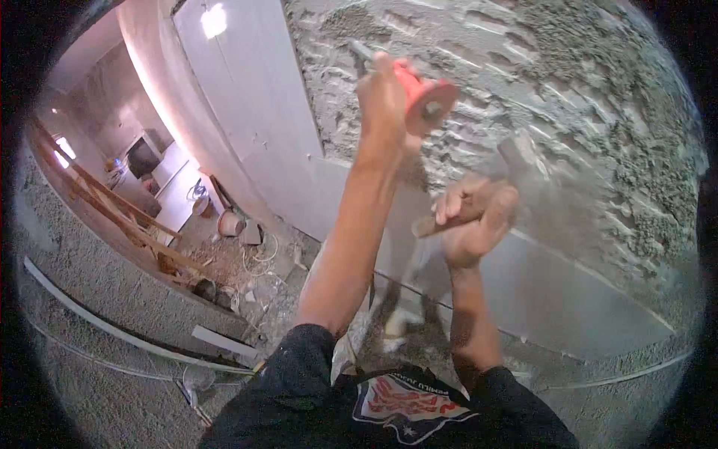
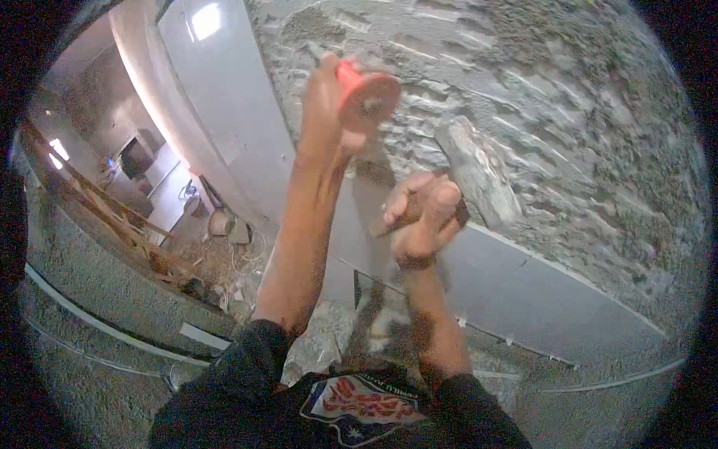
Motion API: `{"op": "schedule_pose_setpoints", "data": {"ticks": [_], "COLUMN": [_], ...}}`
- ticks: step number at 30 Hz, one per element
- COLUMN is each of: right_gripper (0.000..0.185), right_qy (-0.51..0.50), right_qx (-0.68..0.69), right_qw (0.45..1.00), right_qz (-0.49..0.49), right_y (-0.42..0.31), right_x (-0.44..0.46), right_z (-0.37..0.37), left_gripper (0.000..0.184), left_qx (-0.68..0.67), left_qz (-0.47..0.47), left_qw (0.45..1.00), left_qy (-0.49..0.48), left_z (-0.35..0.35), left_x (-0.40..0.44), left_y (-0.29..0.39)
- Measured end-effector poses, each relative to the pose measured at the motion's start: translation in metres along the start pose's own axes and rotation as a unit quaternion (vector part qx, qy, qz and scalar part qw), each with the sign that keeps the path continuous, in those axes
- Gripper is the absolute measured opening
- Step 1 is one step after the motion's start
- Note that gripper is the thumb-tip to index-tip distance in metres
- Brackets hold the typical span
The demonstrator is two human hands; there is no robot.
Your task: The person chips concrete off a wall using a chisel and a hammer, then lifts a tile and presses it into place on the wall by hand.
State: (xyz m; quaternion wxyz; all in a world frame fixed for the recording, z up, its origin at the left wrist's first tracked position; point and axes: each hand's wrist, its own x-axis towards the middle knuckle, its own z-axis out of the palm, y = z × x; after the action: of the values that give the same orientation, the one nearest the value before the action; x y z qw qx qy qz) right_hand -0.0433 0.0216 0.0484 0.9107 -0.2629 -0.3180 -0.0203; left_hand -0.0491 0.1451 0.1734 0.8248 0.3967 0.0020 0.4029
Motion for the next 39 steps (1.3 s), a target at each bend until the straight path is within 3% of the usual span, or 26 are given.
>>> {"op": "schedule_pose_setpoints", "data": {"ticks": [1, 5, 8, 12, 14, 15, 16, 17, 19, 21, 22, 24, 25, 27, 29, 31, 32, 33, 34, 36, 37, 39], "right_gripper": [0.061, 0.060, 0.060, 0.058, 0.052, 0.050, 0.047, 0.045, 0.047, 0.048, 0.050, 0.055, 0.058, 0.056, 0.055, 0.059, 0.061, 0.061, 0.056, 0.048, 0.046, 0.045], "right_qy": [-0.069, -0.048, -0.058, -0.068, -0.101, -0.090, -0.080, -0.081, -0.047, -0.022, -0.038, -0.072, -0.089, -0.055, -0.064, -0.076, -0.086, -0.084, -0.058, 0.003, -0.090, -0.058], "right_qx": [-0.043, -0.054, -0.106, -0.038, -0.006, -0.122, -0.306, -0.405, -0.215, 0.033, -0.113, -0.392, -0.357, -0.126, 0.037, -0.193, -0.302, -0.311, -0.207, 0.004, -0.254, -0.215], "right_qw": [0.997, 0.997, 0.991, 0.997, 0.994, 0.988, 0.949, 0.911, 0.975, 0.997, 0.993, 0.914, 0.926, 0.990, 0.997, 0.976, 0.946, 0.940, 0.975, 1.000, 0.963, 0.972], "right_qz": [0.011, 0.037, 0.063, 0.010, -0.032, -0.030, -0.008, 0.016, 0.033, -0.059, -0.013, 0.078, 0.086, 0.018, 0.019, 0.066, 0.082, 0.111, 0.060, -0.030, 0.032, 0.080], "right_y": [-0.010, -0.018, -0.028, -0.027, -0.001, -0.008, -0.026, -0.037, -0.040, -0.027, -0.032, -0.049, -0.058, -0.049, -0.019, -0.036, -0.044, -0.047, -0.041, -0.023, -0.010, -0.033], "right_x": [-0.003, -0.016, -0.018, -0.004, 0.020, 0.027, 0.031, 0.034, 0.036, 0.037, 0.037, 0.052, 0.055, 0.050, 0.049, 0.052, 0.054, 0.054, 0.053, 0.042, 0.060, 0.061], "right_z": [-0.003, 0.004, -0.001, -0.004, -0.022, -0.013, -0.004, 0.002, 0.008, 0.011, 0.011, 0.016, 0.015, 0.020, -0.003, 0.016, 0.022, 0.009, 0.015, 0.021, 0.010, -0.003], "left_gripper": [0.030, 0.033, 0.028, 0.024, 0.023, 0.023, 0.023, 0.022, 0.022, 0.023, 0.023, 0.023, 0.025, 0.027, 0.028, 0.028, 0.027, 0.027, 0.027, 0.021, 0.019, 0.016], "left_qx": [-0.005, 0.064, 0.014, -0.150, -0.153, -0.137, -0.112, -0.089, -0.068, -0.092, -0.080, -0.057, -0.100, -0.091, -0.005, 0.158, 0.047, -0.066, -0.179, -0.148, -0.125, -0.118], "left_qz": [0.010, -0.004, -0.016, -0.054, -0.052, -0.051, -0.050, -0.054, -0.046, -0.003, -0.019, -0.047, -0.056, 0.037, 0.094, 0.109, 0.061, 0.016, -0.021, 0.018, 0.017, 0.031], "left_qw": [0.999, 0.996, 0.998, 0.987, 0.987, 0.989, 0.992, 0.994, 0.997, 0.996, 0.997, 0.997, 0.993, 0.994, 0.995, 0.980, 0.996, 0.997, 0.984, 0.989, 0.991, 0.990], "left_qy": [-0.036, -0.070, -0.053, -0.037, -0.023, -0.018, -0.016, -0.013, -0.005, 0.008, 0.006, 0.002, 0.007, 0.055, 0.037, -0.060, -0.041, -0.025, -0.018, 0.014, 0.049, 0.077], "left_z": [-0.008, -0.015, -0.002, 0.012, 0.020, 0.024, 0.028, 0.030, 0.037, 0.044, 0.042, 0.043, 0.047, 0.062, 0.057, 0.034, 0.032, 0.034, 0.042, 0.053, 0.052, 0.062], "left_x": [-0.001, -0.001, -0.007, 0.008, 0.010, 0.010, 0.012, 0.012, 0.006, 0.010, 0.017, 0.019, 0.013, -0.010, -0.007, 0.024, 0.023, 0.025, 0.032, 0.048, 0.040, 0.038], "left_y": [-0.006, -0.018, -0.007, -0.007, -0.006, -0.006, -0.006, -0.005, 0.000, -0.007, -0.009, -0.006, -0.004, 0.001, -0.002, -0.015, -0.022, -0.027, -0.022, -0.014, -0.022, -0.027]}}
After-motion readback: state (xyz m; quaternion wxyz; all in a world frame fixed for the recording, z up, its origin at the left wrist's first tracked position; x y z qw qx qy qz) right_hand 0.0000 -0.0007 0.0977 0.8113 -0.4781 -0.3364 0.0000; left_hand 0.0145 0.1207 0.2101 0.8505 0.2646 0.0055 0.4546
